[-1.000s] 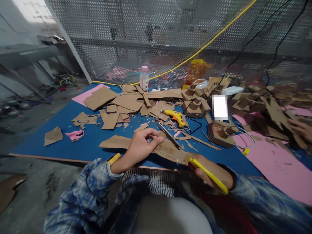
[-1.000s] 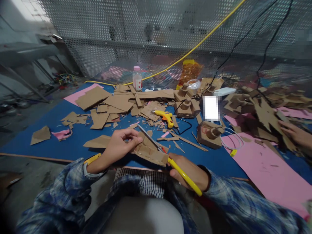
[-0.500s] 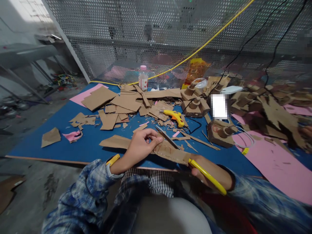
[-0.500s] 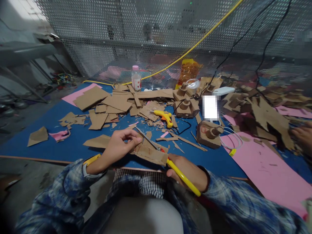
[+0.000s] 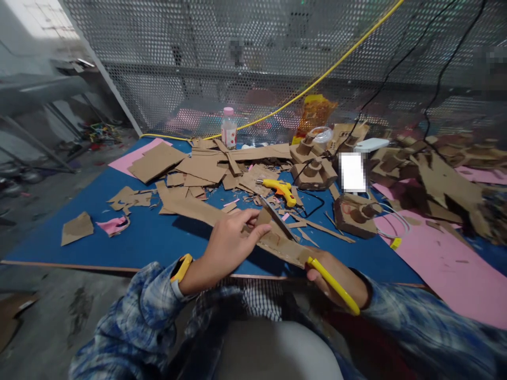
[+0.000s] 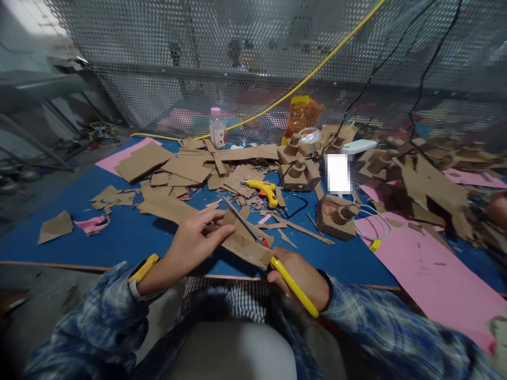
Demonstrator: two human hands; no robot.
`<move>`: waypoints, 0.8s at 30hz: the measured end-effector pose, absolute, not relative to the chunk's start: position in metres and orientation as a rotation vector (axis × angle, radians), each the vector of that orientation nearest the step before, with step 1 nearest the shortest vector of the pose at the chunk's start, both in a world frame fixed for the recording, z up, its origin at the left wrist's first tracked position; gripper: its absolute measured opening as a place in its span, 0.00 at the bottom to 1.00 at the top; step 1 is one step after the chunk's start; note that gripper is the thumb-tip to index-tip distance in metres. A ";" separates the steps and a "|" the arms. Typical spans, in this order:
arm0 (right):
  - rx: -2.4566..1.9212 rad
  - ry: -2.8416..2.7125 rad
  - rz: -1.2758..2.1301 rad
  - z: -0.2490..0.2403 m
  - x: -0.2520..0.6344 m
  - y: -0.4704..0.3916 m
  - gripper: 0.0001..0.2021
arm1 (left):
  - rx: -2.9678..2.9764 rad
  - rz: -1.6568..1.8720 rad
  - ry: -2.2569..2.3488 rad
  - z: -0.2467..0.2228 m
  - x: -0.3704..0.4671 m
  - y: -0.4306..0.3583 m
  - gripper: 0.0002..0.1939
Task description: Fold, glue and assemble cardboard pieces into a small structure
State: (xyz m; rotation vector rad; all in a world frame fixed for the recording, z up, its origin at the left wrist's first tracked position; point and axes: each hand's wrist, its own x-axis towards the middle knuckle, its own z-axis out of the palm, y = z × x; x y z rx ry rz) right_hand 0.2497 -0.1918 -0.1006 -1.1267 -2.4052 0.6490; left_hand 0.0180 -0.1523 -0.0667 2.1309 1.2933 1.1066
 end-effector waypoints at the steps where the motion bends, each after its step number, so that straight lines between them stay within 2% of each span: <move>1: -1.139 -2.397 0.641 -0.100 0.250 -0.192 0.34 | 2.145 1.128 1.310 -0.067 0.020 -0.154 0.09; 5: -1.126 -2.385 0.650 -0.100 0.249 -0.193 0.36 | 2.226 1.245 1.331 -0.069 0.027 -0.156 0.08; 13: -1.147 -2.292 0.646 -0.107 0.258 -0.194 0.32 | 2.347 1.235 1.268 -0.067 0.030 -0.148 0.09; 24: -0.980 -2.051 1.088 -0.124 0.282 -0.194 0.32 | 3.077 0.690 1.079 -0.032 0.006 -0.120 0.15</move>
